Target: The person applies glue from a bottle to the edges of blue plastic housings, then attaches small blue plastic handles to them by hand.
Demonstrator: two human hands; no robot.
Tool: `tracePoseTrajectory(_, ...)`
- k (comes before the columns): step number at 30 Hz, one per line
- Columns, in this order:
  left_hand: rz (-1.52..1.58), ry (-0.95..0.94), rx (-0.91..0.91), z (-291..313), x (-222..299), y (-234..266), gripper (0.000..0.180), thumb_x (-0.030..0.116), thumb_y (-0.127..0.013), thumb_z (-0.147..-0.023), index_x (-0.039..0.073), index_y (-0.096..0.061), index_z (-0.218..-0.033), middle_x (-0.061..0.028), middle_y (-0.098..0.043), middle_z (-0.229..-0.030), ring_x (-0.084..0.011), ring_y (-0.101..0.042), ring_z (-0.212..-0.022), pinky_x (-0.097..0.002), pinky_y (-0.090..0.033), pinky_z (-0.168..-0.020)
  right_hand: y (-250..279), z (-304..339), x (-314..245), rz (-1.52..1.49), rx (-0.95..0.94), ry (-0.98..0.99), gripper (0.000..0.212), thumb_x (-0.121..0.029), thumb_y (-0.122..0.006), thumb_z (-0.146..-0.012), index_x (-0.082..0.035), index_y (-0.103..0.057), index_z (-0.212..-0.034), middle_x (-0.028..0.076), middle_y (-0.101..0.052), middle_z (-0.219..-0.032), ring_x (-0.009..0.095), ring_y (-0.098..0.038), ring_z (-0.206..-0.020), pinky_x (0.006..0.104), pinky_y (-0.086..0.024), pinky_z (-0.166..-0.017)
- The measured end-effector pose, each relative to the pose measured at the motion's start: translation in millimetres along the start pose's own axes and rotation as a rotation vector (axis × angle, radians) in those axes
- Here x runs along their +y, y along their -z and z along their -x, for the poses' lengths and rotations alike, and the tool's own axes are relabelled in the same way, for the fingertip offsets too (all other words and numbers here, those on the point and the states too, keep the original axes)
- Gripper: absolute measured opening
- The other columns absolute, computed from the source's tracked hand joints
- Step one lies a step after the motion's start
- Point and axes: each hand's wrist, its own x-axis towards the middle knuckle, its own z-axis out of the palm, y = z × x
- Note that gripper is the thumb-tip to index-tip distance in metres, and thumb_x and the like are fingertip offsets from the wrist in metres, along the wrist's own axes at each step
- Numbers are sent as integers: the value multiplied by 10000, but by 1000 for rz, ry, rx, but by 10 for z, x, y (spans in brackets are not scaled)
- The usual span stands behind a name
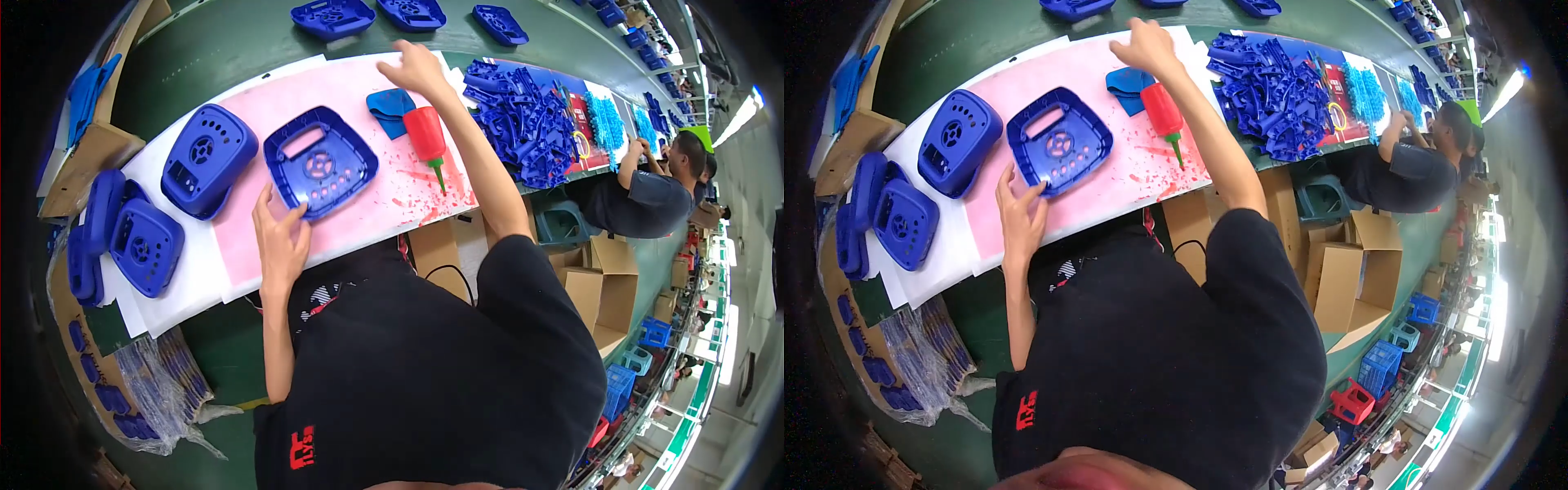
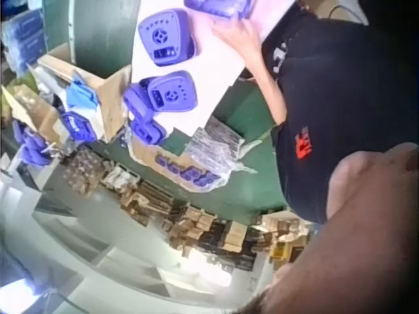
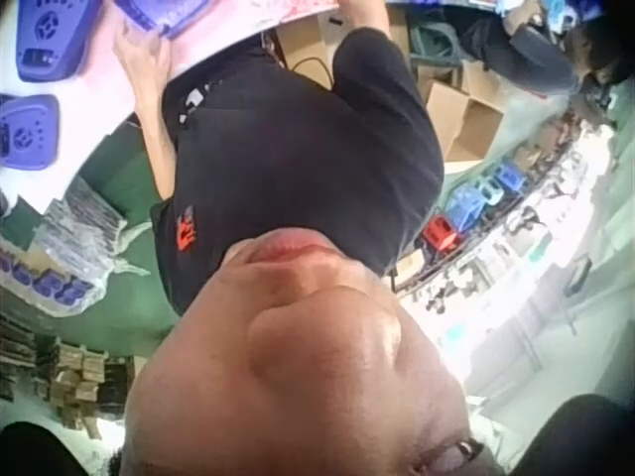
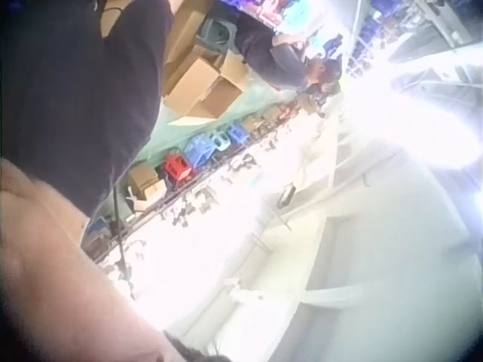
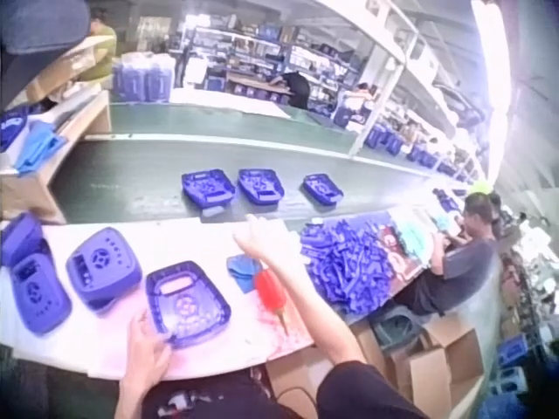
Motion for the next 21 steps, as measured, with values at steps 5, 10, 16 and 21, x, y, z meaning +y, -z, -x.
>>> tracePoseTrajectory(5, 243, 181, 143, 171, -60, 74, 279, 64, -614, -816, -1, -628, -1087, -206, -489, -1272, -360, -477, -1208, -408, -384, -1021, 402, 1081, -109, 346, -98, -247, 898, -682, -648, -728, 141, -560, -1075, 341, -608, -991, 423, -655, -887, 460, -555, -706)
tracePoseTrajectory(10, 257, 268, 214, -291, -299, -180, 466, 202, -662, -852, -12, -516, -1238, -171, -585, -1126, -283, -608, -884, -368, -492, -799, 257, 1230, 134, 135, -410, -390, 1006, -847, -472, -709, 106, -641, -984, 274, -682, -865, 397, -684, -850, 442, -541, -752)
tracePoseTrajectory(16, 352, 291, 133, -387, -399, -211, 334, 122, -662, -779, 53, -642, -1105, -145, -671, -914, -287, -664, -816, -373, -516, -741, 196, 1042, 326, -110, -564, -357, 872, -801, -633, -623, 38, -707, -848, 190, -695, -756, 304, -701, -733, 370, -541, -641)
tracePoseTrajectory(21, 392, 278, 128, -211, -307, -192, 349, 115, -646, -775, 53, -655, -1119, -134, -658, -909, -256, -644, -749, -347, -519, -726, 589, 1087, 493, -1472, -346, -512, 743, -553, -657, -840, -2, -465, -1299, 142, -638, -1113, 214, -661, -864, 294, -539, -643)
